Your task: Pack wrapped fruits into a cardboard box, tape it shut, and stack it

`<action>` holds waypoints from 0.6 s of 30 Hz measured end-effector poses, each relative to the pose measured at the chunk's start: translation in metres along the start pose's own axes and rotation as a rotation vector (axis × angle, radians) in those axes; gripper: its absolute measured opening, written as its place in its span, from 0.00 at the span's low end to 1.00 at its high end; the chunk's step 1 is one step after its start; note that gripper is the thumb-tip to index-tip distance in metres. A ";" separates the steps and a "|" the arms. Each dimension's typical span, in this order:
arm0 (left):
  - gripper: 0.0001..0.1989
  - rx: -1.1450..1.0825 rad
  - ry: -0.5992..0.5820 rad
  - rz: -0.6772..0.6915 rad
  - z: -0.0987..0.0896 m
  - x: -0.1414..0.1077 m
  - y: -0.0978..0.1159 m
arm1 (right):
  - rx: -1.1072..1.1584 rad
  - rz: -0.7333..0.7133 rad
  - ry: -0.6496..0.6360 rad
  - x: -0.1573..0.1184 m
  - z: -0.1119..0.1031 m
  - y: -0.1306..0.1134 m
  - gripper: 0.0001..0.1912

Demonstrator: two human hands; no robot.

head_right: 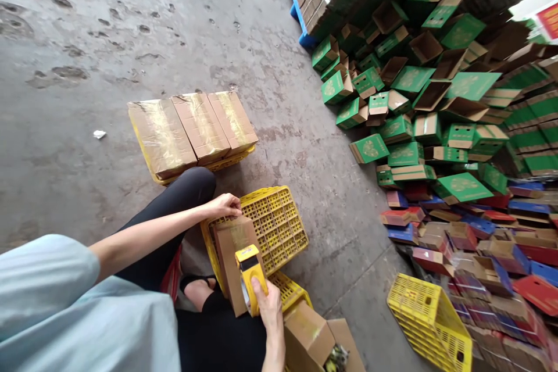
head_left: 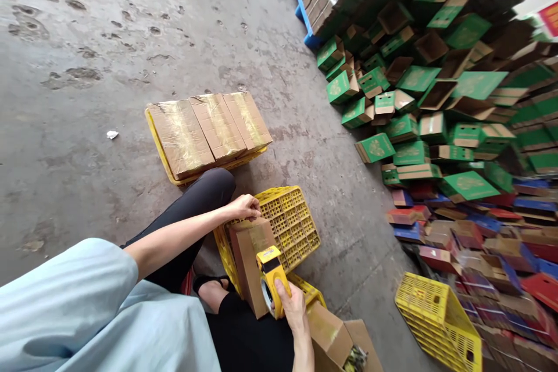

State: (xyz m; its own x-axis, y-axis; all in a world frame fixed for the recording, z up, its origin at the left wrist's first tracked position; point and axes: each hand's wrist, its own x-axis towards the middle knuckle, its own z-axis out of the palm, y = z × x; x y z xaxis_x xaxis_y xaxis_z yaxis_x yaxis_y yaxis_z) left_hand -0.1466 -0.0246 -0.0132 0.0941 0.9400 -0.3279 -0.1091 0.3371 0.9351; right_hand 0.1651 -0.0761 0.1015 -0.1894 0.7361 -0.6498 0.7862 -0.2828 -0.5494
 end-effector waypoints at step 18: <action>0.06 0.194 0.365 0.034 -0.001 -0.009 -0.008 | -0.203 -0.049 0.123 0.027 0.019 -0.010 0.36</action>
State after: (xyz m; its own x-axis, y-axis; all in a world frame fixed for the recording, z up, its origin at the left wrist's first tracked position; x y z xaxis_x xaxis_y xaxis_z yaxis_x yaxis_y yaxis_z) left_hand -0.1479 -0.0353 -0.0179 -0.2673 0.9191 -0.2895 0.0861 0.3220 0.9428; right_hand 0.1409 -0.0651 0.0794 -0.1671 0.8190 -0.5489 0.8824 -0.1241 -0.4538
